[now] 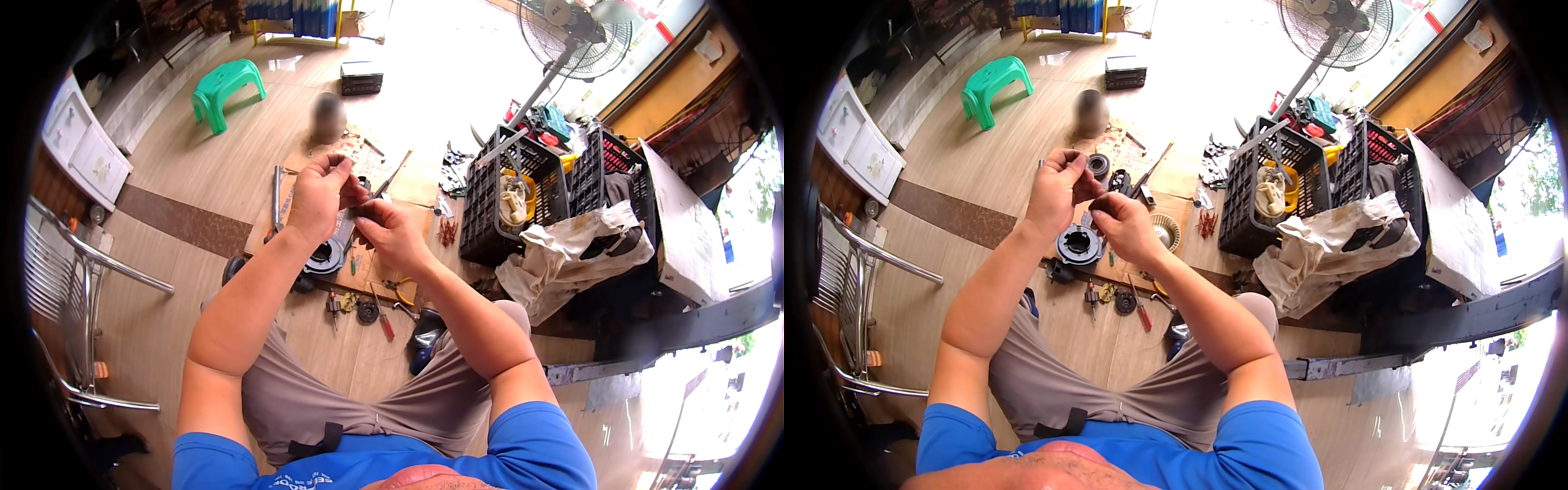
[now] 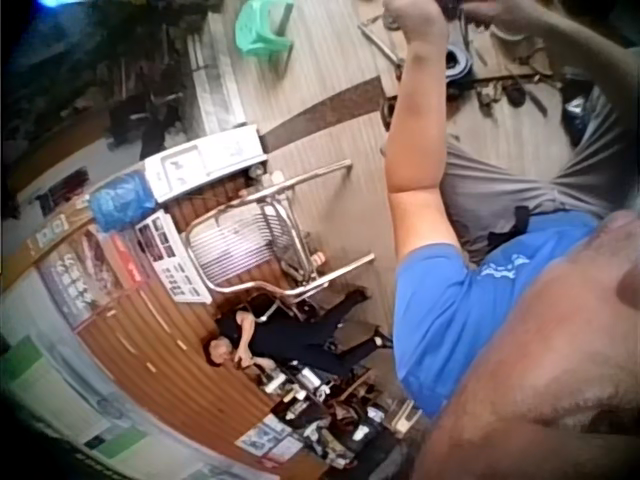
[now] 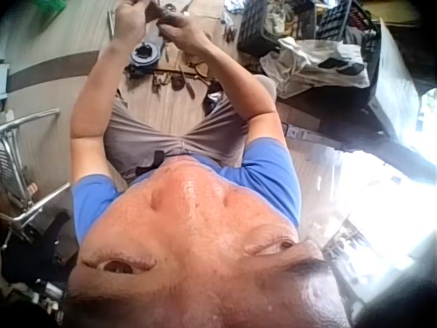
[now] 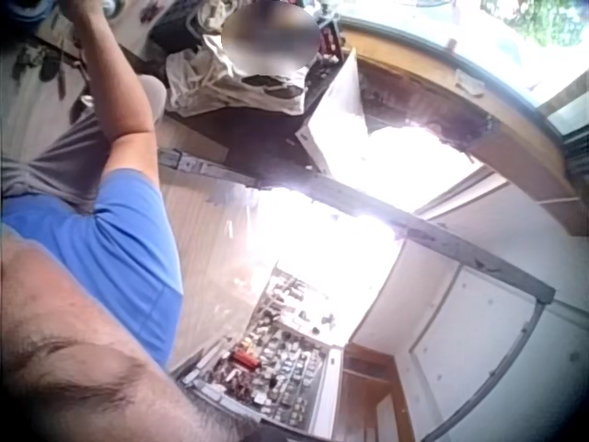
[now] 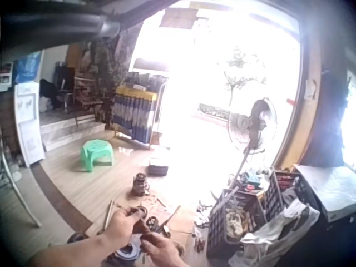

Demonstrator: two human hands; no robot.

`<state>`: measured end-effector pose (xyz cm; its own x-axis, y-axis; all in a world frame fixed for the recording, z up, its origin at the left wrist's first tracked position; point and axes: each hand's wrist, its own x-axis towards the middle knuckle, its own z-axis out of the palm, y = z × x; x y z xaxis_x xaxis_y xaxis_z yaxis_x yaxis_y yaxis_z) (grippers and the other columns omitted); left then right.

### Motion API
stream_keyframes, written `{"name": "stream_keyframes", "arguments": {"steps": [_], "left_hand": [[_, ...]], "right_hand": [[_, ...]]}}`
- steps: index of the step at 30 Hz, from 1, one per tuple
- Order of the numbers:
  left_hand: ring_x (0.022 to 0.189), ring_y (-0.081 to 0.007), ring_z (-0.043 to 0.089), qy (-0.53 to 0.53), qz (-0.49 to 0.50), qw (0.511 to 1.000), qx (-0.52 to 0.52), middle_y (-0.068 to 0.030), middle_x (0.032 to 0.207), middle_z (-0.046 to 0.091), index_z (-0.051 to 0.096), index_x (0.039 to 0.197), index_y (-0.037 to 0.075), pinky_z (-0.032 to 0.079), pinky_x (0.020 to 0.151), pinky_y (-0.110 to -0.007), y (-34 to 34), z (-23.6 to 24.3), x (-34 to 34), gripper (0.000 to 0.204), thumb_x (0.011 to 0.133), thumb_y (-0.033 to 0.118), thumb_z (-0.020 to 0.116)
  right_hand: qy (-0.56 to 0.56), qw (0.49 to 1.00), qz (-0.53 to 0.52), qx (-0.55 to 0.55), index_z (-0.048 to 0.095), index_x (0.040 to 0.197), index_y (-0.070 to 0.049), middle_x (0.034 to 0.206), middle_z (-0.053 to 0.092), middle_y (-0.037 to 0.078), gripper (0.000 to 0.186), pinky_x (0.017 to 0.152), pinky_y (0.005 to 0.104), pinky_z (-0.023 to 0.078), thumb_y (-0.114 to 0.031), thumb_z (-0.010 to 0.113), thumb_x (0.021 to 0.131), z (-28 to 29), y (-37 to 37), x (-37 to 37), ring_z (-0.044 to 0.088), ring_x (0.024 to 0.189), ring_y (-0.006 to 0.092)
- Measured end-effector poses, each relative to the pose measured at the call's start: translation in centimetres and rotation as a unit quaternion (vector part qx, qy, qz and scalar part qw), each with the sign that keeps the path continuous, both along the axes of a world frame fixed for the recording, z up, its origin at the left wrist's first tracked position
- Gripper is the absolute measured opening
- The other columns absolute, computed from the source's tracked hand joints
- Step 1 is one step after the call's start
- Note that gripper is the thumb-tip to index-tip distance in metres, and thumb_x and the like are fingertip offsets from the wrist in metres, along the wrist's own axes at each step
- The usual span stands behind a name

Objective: The person manipulates the rotor and wires of a small motor by hand, using a yellow pair of pliers to adjust the components and inserting small parts.

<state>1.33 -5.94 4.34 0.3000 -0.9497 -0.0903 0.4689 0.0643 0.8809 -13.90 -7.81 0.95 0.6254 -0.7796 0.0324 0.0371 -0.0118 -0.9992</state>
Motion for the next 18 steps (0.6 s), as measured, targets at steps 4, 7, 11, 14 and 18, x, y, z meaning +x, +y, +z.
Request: {"name": "stream_keyframes", "arguments": {"steps": [4,7,11,14,18], "left_hand": [[0.061,-0.014,0.062,0.011,0.014,1.0,0.0,-0.0022,0.072,0.058,0.055,0.098,0.008,0.056,0.055,-0.032,0.1,0.3,0.4,0.009,0.098,0.017,0.054],[0.051,-0.011,0.051,0.024,0.042,0.999,0.02,0.0,0.066,0.053,0.057,0.1,0.008,0.044,0.045,-0.026,-0.2,0.6,-0.4,0.009,0.099,0.017,0.053],[0.049,-0.0089,0.044,0.046,0.002,0.999,0.01,-0.0003,0.067,0.051,0.056,0.098,0.008,0.035,0.043,-0.023,-0.1,0.1,0.3,0.01,0.1,0.017,0.052],[0.049,-0.0076,0.042,0.05,-0.044,0.998,-0.003,0.0,0.067,0.051,0.056,0.097,0.008,0.032,0.043,-0.021,0.0,0.5,0.6,0.01,0.1,0.016,0.051],[0.046,-0.0042,0.036,0.008,-0.07,0.997,0.013,0.0012,0.07,0.052,0.056,0.093,0.008,0.027,0.042,-0.019,0.1,0.6,0.7,0.012,0.099,0.017,0.052]], "right_hand": [[0.007,0.997,0.051,0.065,0.061,0.105,-0.001,0.073,0.056,-0.002,0.013,0.054,0.0225,0.042,-0.009,0.056,0.096,-0.4,0.8,0.5,0.05,0.06,0.0064],[0.051,0.997,0.048,0.028,0.061,0.107,-0.002,0.072,0.055,-0.003,0.014,0.05,0.0209,0.04,-0.011,0.057,0.097,-0.5,0.7,0.3,0.048,0.058,0.0043],[0.091,0.991,0.081,0.064,0.062,0.109,0.0,0.074,0.055,-0.004,0.018,0.053,0.0201,0.039,-0.011,0.058,0.096,0.8,1.0,0.0,0.047,0.062,0.0036],[0.101,0.988,0.114,-0.021,0.061,0.111,0.001,0.077,0.056,-0.003,0.019,0.058,0.0192,0.041,-0.01,0.059,0.096,0.0,0.0,-0.4,0.048,0.067,0.0035],[0.067,0.986,0.121,-0.093,0.063,0.105,0.004,0.073,0.06,0.0,0.019,0.059,0.0247,0.045,-0.011,0.062,0.093,-0.6,-0.5,-0.6,0.052,0.067,0.0058]]}}
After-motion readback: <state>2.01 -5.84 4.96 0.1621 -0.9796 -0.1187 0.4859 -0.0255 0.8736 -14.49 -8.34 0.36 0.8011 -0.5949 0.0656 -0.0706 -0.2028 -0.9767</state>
